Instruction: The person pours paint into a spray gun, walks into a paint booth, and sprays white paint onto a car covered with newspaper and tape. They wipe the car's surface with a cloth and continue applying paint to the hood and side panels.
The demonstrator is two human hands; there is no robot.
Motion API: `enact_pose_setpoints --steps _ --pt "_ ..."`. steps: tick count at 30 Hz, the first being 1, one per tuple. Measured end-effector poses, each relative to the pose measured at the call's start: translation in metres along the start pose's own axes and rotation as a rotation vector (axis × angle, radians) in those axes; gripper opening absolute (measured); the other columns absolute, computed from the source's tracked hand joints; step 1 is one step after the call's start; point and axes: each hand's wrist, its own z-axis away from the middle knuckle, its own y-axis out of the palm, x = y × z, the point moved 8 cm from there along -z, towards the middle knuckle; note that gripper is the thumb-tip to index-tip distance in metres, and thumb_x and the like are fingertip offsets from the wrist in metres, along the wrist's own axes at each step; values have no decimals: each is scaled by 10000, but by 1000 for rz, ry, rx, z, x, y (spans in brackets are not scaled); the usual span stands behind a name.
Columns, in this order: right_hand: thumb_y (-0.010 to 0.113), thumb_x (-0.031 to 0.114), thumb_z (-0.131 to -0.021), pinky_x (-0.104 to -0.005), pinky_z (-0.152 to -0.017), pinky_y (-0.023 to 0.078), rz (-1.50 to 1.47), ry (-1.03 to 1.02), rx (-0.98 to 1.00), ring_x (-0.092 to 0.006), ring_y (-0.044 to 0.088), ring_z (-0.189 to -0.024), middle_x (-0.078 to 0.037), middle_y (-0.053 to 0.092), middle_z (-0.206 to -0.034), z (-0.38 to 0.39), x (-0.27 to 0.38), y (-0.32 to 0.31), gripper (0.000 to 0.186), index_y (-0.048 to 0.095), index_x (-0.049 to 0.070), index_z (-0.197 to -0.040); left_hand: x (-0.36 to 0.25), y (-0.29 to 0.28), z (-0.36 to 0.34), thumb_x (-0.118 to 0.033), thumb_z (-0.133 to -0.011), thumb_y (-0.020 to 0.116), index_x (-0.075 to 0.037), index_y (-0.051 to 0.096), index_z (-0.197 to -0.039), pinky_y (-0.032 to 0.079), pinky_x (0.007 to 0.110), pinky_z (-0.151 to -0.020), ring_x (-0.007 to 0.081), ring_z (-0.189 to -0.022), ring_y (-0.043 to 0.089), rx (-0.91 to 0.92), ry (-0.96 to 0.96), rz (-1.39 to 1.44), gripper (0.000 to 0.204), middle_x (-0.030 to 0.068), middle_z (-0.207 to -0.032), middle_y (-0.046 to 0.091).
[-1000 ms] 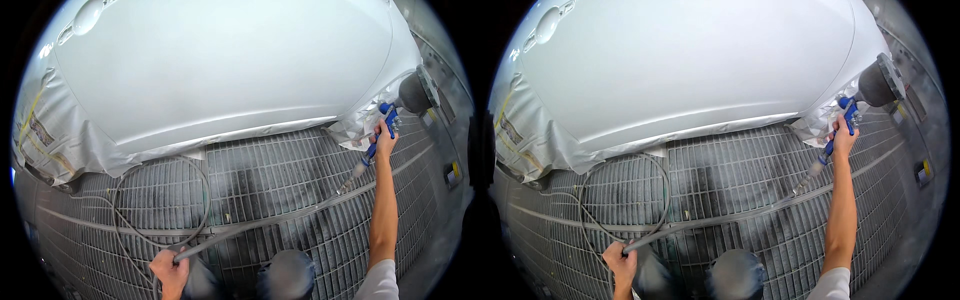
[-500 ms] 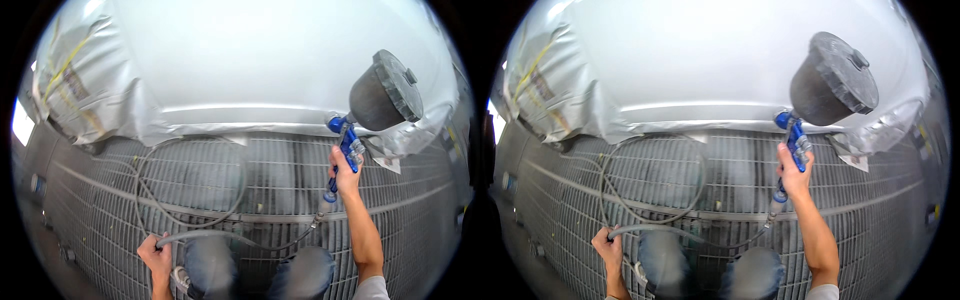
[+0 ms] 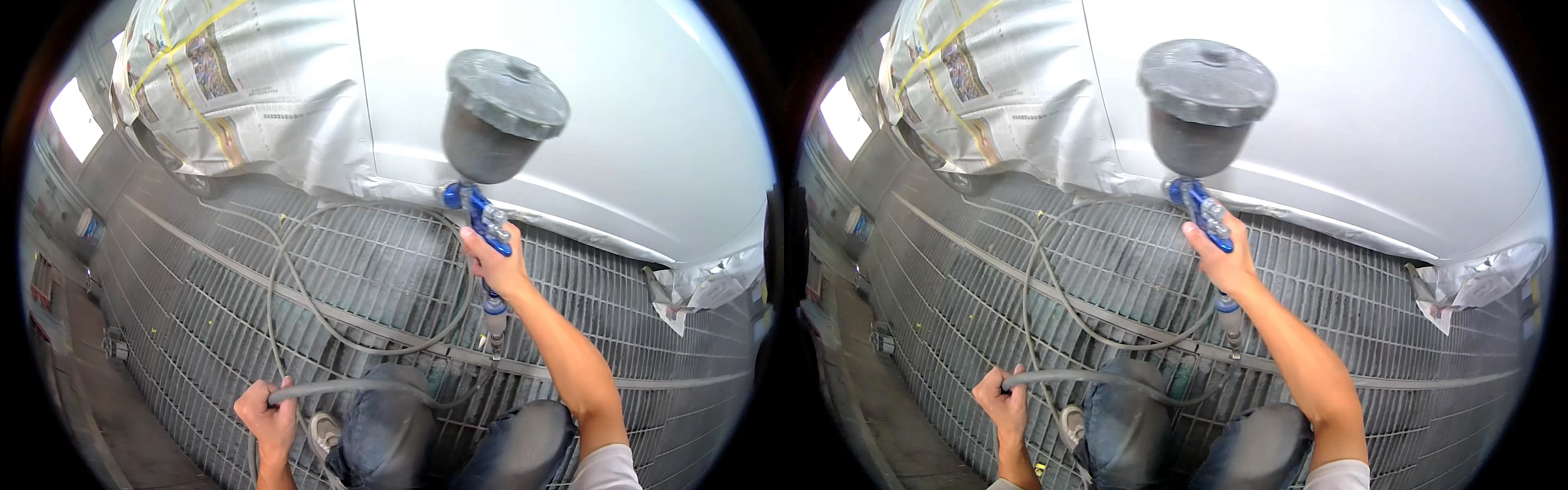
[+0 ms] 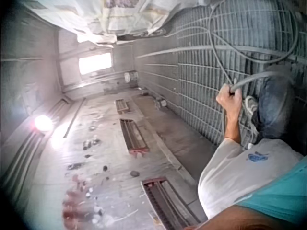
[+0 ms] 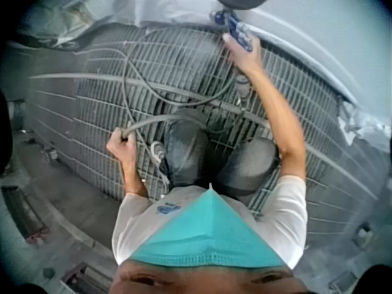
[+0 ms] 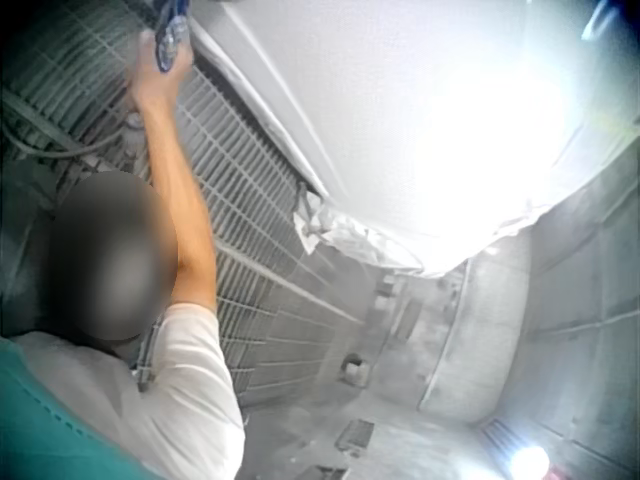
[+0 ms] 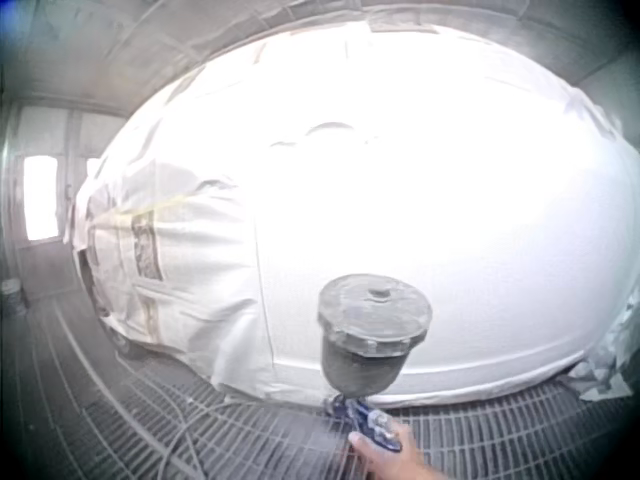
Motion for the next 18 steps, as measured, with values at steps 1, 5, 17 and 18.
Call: enact_pose_setpoints --steps 1,5,17,18 --pt "678 229 -889 -228 -441 390 -13 17 -42 -62 463 -502 14 521 -661 3 -1 -10 273 573 26 -1038 -4 2 0 -53 -721 768 -28 451 -555 222 311 -417 145 -414 316 -3 11 8 358 71 -471 380" --pt "677 215 -881 -232 -407 376 -25 72 -238 -77 455 -497 -8 508 -633 34 -11 -81 220 568 48 -790 -17 19 0 -45 -706 765 -28 456 -556 241 329 -414 194 -404 342 57 45 23 344 80 -478 395" --pt "661 147 -880 -242 -390 372 -84 -94 -693 -105 471 -485 -36 518 -631 152 -34 -369 158 589 11 -843 -144 127 52 -75 -684 764 -29 445 -577 275 379 -437 280 -434 403 356 401 100 340 107 -513 409" --pt "662 144 -877 -243 -388 371 -90 -102 -735 -105 470 -483 -37 519 -632 161 -39 -394 154 588 12 -847 -157 133 55 -80 -684 761 -28 448 -580 278 379 -439 283 -438 407 390 421 92 334 107 -516 413"
